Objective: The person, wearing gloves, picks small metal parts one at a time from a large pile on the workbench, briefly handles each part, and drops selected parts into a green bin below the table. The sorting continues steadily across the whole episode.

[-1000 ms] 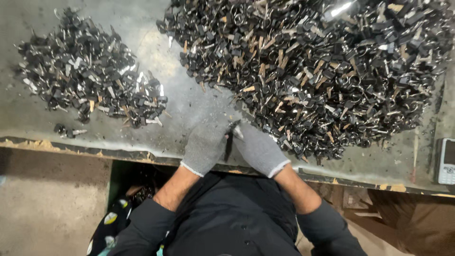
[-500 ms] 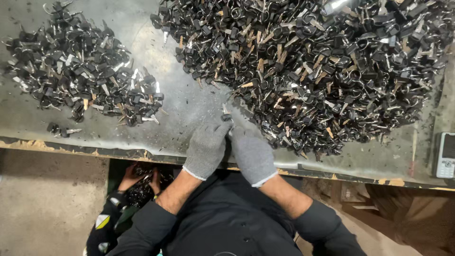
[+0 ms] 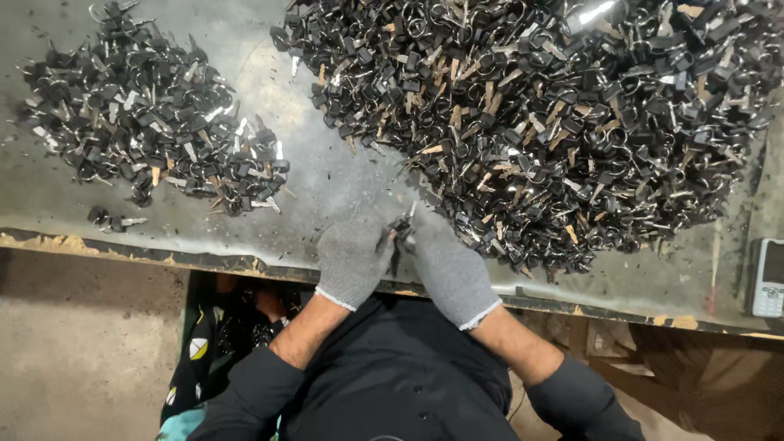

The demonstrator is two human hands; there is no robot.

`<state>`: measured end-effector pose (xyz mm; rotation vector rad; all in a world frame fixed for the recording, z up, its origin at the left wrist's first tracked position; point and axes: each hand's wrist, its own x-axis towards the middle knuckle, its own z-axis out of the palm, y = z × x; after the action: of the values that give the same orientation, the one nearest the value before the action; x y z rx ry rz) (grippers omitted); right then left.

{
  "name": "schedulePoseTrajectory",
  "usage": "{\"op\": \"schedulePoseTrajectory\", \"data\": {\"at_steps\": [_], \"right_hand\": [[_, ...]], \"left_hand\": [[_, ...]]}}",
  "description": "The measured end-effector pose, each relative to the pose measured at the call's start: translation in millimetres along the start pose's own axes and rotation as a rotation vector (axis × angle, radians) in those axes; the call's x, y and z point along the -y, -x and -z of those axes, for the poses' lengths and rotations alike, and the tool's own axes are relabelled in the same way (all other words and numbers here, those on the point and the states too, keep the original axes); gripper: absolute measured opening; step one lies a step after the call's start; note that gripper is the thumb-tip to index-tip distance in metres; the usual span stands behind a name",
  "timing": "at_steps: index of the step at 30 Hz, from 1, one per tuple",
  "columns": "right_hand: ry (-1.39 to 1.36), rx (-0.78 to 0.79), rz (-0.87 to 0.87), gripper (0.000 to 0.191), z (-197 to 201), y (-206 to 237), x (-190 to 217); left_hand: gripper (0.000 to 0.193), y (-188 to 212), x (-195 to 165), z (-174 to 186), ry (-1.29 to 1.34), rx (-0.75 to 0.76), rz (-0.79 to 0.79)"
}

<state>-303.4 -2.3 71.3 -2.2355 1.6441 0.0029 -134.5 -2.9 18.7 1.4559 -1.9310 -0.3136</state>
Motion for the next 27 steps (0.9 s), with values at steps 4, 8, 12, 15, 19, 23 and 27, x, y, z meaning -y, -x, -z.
{"op": "schedulePoseTrajectory", "data": {"at_steps": [4, 8, 12, 15, 19, 23, 27], "right_hand": [[0.145, 0.097, -0.047, 0.020, -6.8, -7.6, -3.7], [-0.054, 0.094, 0.091, 0.036, -4.6, -15.8, -9.1], [-0.132, 0.041, -0.076, 0.039, -2.1, -16.8, -6.8], [-0.053, 0.106, -0.076, 0.030, -1.1, -15.2, -6.3], [-0.102, 0.155, -0.104, 0.028, 1.1, -13.1, -12.7], [-0.130, 0.097, -0.089, 0.040, 0.4, -10.2, -14.9], [-0.042, 0.094, -0.120, 0.038, -5.5, -6.1, -9.7]], "left_hand": [[0.013, 3.5, 2.1, -5.0, 0.005, 0.030, -0.029], [0.014, 4.2, 1.8, -4.5, -0.002, 0.021, -0.024], [0.015, -0.3, 1.5, -1.8, 0.010, -0.010, -0.052], [0.016, -2.8, 1.1, 0.8, 0.024, 0.042, -0.059], [0.011, -5.4, 7.3, 8.4, 0.077, 0.015, 0.016], [0.014, -34.9, 26.8, 16.5, -0.192, -0.309, 0.182], [0.031, -89.8, 39.5, 18.6, -0.272, -0.138, 0.242]]}}
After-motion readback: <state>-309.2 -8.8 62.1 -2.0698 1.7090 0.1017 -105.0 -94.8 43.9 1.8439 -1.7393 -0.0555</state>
